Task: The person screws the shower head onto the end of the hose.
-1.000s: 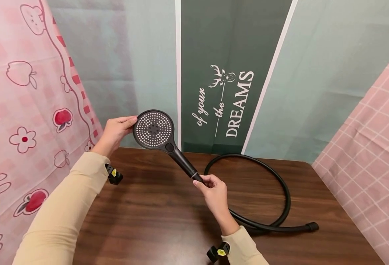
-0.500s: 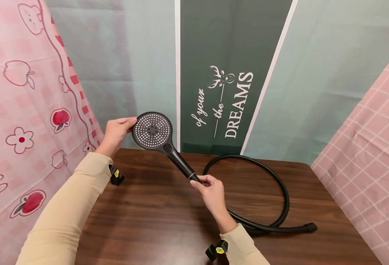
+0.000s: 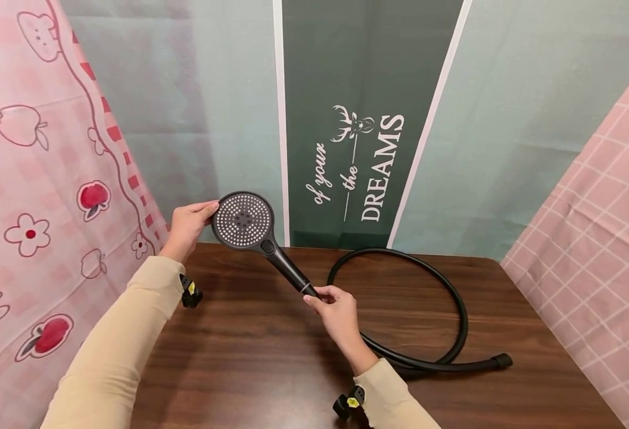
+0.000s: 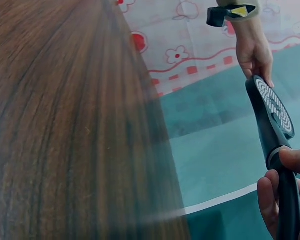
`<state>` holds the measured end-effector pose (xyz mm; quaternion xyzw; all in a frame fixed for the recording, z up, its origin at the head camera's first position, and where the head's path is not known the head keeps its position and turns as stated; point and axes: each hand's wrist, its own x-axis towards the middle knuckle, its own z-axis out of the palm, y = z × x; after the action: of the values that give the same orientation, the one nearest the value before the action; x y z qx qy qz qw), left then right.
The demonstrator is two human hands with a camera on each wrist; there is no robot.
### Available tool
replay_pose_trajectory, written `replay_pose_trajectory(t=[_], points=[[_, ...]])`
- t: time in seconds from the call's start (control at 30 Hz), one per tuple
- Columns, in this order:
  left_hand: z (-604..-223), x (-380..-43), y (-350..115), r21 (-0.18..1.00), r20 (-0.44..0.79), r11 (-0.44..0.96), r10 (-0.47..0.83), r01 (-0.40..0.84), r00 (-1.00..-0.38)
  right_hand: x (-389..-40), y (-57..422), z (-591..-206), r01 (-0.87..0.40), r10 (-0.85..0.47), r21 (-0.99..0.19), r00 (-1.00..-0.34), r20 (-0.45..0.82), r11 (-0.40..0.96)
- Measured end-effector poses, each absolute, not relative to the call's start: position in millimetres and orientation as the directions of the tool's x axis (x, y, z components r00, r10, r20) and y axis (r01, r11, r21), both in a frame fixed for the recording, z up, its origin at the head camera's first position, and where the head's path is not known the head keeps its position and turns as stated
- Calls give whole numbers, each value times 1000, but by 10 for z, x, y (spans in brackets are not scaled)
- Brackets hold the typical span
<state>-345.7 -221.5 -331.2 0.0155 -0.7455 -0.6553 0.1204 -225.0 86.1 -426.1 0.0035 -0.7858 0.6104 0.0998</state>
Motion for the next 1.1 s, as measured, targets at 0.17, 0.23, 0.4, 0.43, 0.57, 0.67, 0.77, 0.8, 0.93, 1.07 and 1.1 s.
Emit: replay_pose_trajectory(t=[0.17,0.23,0.4,0.43,0.57,0.67,0.77,0.8,0.93,1.07,1.1], points=[[-3419,-3473,-2211,981,151,152,-205,121,-967,-2274,861,-4318,-118,105,-959,-983,150,259],[-3469,-3501,-2199,982,152,139,-215,124,-965,-2288,864,-4339,-116,106,-959,-983,148,260],[-3635,-3567,-2191,988,143,96,-248,123,-958,-2326,860,-4397,-99,98,-955,-987,131,278],[-3670,-3575,-2195,988,140,95,-253,120,-957,-2332,858,-4407,-95,93,-954,-988,126,283],[-3757,-3575,-2209,991,103,110,-249,78,-963,-2355,854,-4456,-84,70,-951,-991,110,298],[-3823,-3578,-2209,987,87,153,-256,48,-963,-2370,859,-4500,-73,60,-947,-994,96,313],[-3888,-3591,-2197,989,66,147,-282,24,-957,-2376,865,-4528,-64,54,-942,-995,87,329],[-3929,-3605,-2197,987,71,159,-287,26,-955,-2381,866,-4537,-62,54,-940,-995,85,336],[-4016,-3622,-2183,987,43,163,-287,-4,-957,-2394,866,-4571,-60,49,-931,-995,83,360],[-4122,-3645,-2189,984,20,176,-302,-35,-953,-2398,864,-4613,-48,35,-919,-997,67,390],[-4146,-3650,-2188,984,17,173,-306,-39,-952,-2399,864,-4625,-44,31,-916,-998,62,399]])
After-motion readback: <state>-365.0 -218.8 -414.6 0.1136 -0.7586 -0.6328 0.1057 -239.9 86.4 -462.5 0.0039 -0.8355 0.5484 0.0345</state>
